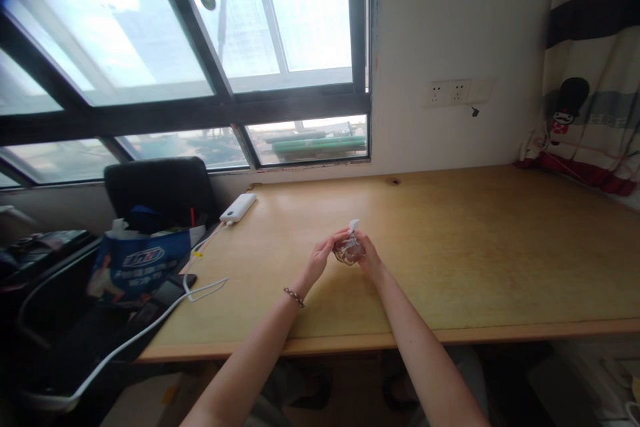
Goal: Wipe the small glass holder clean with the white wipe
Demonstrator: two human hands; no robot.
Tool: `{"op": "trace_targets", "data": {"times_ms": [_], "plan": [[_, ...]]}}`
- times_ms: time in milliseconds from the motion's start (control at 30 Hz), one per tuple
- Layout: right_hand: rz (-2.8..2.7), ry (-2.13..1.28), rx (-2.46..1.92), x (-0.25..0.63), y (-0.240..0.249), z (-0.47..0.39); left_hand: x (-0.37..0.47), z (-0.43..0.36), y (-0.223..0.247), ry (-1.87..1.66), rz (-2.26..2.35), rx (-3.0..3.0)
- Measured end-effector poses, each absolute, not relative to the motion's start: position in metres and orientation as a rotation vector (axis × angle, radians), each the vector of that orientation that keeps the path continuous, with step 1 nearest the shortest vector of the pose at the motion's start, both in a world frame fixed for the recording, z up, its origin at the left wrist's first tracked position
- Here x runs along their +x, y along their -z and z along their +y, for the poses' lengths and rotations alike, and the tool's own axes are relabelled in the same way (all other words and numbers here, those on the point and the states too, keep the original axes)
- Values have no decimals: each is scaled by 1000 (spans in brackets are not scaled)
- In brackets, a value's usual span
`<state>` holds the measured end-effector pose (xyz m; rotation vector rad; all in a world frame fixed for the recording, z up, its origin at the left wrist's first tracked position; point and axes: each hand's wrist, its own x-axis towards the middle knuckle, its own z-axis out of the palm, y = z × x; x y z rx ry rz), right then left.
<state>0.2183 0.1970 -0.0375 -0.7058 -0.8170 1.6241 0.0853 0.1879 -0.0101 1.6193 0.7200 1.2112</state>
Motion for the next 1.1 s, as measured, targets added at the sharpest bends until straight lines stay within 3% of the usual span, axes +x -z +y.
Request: {"op": "trace_targets", "data": {"times_ms": [600, 900, 1100], "plan": [[-879, -809, -971, 222, 43, 200, 93, 186, 22, -1350, 899, 1793], [-681, -943, -885, 225, 49, 209, 89, 176, 16, -1249, 720, 2328], [-617, -1112, -723, 226, 45, 210, 92, 178, 20, -1271, 896, 2342]]}}
